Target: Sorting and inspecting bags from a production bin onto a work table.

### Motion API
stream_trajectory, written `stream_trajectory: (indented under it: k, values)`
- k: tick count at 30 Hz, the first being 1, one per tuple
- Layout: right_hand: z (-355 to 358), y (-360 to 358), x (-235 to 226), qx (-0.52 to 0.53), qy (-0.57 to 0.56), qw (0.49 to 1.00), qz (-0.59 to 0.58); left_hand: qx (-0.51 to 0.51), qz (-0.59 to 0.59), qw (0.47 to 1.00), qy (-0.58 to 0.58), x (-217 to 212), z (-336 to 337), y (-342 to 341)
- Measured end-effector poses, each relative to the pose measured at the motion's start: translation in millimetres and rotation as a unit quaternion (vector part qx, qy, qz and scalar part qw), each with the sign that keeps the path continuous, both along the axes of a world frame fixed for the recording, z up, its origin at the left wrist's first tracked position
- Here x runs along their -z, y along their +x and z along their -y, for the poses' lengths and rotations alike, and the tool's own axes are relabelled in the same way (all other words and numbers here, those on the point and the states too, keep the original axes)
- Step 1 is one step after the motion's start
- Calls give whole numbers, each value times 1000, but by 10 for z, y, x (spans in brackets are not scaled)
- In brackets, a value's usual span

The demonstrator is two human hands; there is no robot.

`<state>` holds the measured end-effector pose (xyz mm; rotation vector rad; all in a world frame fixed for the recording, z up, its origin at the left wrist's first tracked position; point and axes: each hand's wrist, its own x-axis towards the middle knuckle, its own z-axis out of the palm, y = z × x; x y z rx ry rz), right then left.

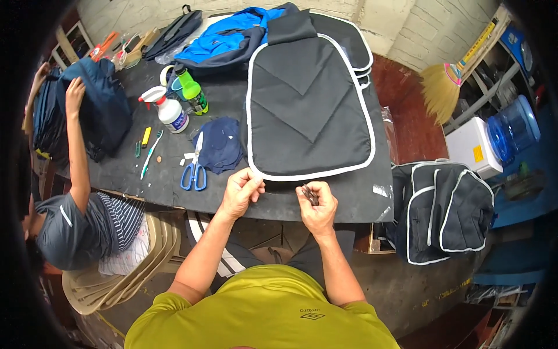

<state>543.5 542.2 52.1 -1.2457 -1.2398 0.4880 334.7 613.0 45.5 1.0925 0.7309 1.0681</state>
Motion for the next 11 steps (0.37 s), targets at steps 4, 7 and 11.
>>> stream_trajectory:
  k: [4,7,11]
  values:
    - [0,-19,-82,-24,-17,1000,-7,9,11,1000,-15,-48,16,18]
    - [-15,31,-63,-39,-25,999,8,8,18,1000,-9,-65,0,36]
    - [-27,22,-49,-50,-44,997,45,12,19,1000,-17,-84,4,8]
